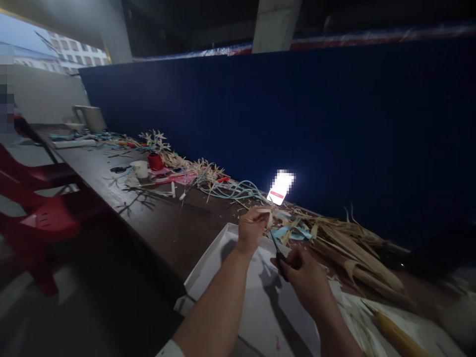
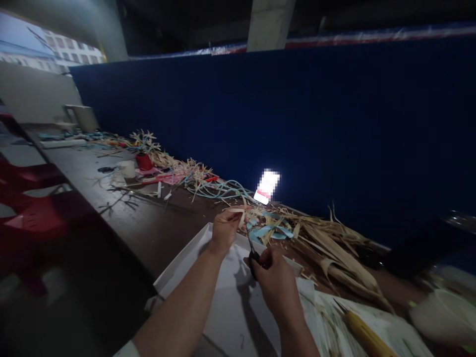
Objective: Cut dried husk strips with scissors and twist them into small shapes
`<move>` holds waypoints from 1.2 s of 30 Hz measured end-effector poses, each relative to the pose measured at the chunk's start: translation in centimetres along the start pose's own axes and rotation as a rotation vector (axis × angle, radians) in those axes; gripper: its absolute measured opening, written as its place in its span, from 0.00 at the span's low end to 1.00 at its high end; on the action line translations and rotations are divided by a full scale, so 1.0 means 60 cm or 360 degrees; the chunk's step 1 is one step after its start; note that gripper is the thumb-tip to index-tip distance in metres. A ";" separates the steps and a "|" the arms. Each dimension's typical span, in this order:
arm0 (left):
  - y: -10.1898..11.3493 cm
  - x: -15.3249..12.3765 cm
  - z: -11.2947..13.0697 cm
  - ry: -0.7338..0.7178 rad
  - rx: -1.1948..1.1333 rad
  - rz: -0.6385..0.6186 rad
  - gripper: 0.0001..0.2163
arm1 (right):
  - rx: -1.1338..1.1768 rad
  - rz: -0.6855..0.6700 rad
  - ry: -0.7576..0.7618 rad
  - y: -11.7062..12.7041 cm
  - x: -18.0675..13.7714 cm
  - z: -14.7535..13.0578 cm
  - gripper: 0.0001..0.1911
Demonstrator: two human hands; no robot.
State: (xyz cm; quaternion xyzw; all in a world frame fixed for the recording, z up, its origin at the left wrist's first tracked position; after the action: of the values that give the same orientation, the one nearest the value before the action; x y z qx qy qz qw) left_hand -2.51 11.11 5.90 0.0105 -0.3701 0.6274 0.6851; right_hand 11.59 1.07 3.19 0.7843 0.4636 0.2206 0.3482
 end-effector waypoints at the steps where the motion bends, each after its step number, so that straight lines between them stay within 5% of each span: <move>1: -0.001 -0.001 -0.004 0.0042 -0.0035 0.0008 0.11 | -0.0065 -0.0033 -0.0001 -0.005 0.000 -0.001 0.16; 15: -0.012 -0.002 0.016 0.0139 -0.0036 -0.0007 0.13 | -0.0173 -0.0126 -0.0032 -0.014 -0.001 0.002 0.14; 36: 0.006 -0.001 -0.010 0.0149 0.0013 0.0070 0.15 | -0.0123 -0.0095 0.0017 -0.013 -0.007 -0.006 0.13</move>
State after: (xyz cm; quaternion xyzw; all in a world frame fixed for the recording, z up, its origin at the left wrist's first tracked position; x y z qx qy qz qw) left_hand -2.51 11.41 5.30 -0.0242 -0.3352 0.6437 0.6875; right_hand 10.73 1.07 2.86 0.7549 0.4796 0.2322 0.3823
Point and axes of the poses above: each hand's wrist, its own x-axis towards the middle knuckle, its own y-axis out of the back of the hand, z = x × y, the point moved 10 cm from there along x, towards the middle knuckle, and after that the axes turned 12 degrees about -y, right-handed, at the moved point
